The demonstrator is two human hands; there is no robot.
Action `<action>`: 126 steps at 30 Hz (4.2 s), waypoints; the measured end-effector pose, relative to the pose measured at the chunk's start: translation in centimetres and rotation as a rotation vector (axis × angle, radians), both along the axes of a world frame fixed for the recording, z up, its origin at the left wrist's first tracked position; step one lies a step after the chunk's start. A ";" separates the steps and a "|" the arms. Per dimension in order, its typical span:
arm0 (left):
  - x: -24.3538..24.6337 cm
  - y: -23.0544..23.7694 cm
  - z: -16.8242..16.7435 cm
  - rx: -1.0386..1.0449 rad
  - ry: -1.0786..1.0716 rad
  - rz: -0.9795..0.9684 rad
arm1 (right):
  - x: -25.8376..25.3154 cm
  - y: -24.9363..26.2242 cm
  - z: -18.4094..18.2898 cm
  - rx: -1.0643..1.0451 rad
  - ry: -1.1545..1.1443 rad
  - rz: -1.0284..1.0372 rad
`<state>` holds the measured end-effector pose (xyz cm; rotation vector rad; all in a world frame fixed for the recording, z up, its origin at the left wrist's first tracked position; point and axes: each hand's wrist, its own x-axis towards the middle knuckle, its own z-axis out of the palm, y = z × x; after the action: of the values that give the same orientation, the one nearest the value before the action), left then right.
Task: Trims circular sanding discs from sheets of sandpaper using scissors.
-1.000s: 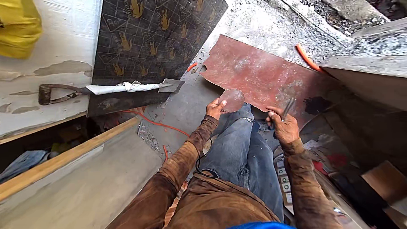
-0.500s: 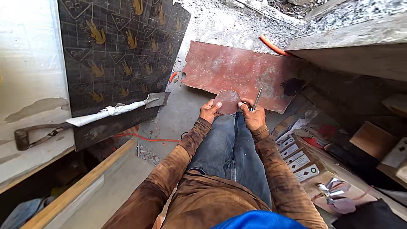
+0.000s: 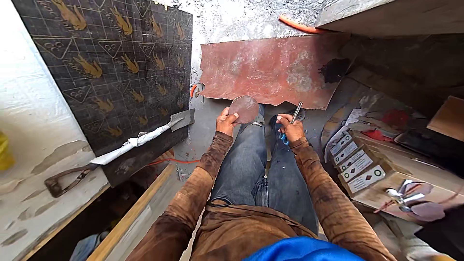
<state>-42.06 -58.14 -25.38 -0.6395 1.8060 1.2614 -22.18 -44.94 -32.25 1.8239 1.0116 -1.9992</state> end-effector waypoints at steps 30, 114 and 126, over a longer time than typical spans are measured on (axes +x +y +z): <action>14.7 8.1 5.2 0.566 -0.491 -0.227 | 13.1 0.8 12.7 0.355 0.449 -0.066; 5.5 1.2 2.7 -0.154 0.423 -0.787 | 19.8 -3.8 0.2 -0.262 -0.094 -0.536; -2.8 -13.1 -0.5 -0.374 -0.014 -0.306 | 2.5 -1.3 -9.8 -0.290 -0.359 -0.053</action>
<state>-44.85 -71.29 -25.89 -0.5421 2.0562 0.7209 -19.68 -46.20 -42.03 1.9611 0.5441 -1.6544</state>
